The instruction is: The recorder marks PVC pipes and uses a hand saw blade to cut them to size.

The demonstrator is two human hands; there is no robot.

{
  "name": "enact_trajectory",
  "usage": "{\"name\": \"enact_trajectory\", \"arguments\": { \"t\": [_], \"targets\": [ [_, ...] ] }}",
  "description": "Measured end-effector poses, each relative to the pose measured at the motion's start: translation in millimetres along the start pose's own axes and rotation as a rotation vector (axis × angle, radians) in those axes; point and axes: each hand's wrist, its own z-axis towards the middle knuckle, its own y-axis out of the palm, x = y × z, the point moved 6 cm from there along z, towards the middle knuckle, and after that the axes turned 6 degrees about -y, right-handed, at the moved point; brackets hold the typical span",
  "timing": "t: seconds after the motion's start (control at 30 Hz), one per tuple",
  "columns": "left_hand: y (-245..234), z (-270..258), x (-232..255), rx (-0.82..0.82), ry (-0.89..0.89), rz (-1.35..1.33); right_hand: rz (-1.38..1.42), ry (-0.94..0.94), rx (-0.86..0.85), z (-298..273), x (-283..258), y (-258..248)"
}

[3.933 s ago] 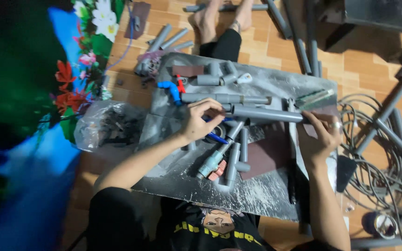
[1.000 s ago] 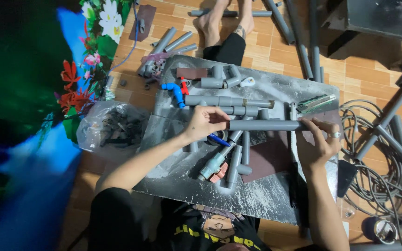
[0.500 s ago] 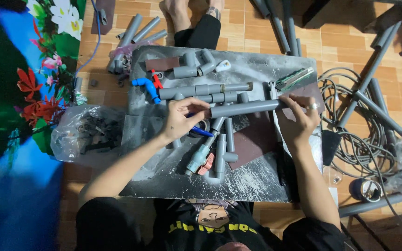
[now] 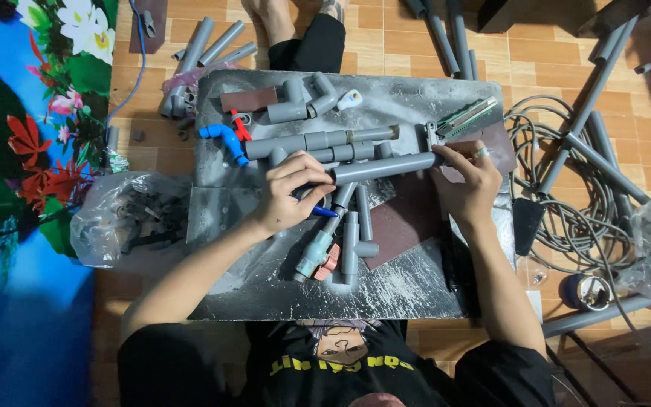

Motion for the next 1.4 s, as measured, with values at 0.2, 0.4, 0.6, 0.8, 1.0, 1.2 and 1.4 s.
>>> {"name": "enact_trajectory", "arguments": {
  "t": [0.2,0.4,0.6,0.8,1.0,1.2,1.4],
  "targets": [
    [-7,5,13,0.013,0.073,0.006,0.118,0.031,-0.059,-4,7,7],
    [-19,-5,7,0.149,0.048,-0.083,0.228,-0.004,-0.246,-5,5,20],
    [-22,-21,-17,0.322,-0.036,-0.266,0.401,-0.050,-0.439,-6,-13,29],
    [-17,-21,-29,0.275,-0.156,-0.401,0.480,-0.040,-0.450,-5,-13,27],
    [-17,-11,-22,0.192,-0.157,-0.365,0.416,-0.005,-0.418,-2,0,22],
    [-21,9,-2,0.086,0.038,-0.009,0.381,-0.035,-0.413,2,8,16],
    [-19,12,8,0.023,0.072,0.113,0.235,-0.050,-0.358,6,5,7]
  ]
}}
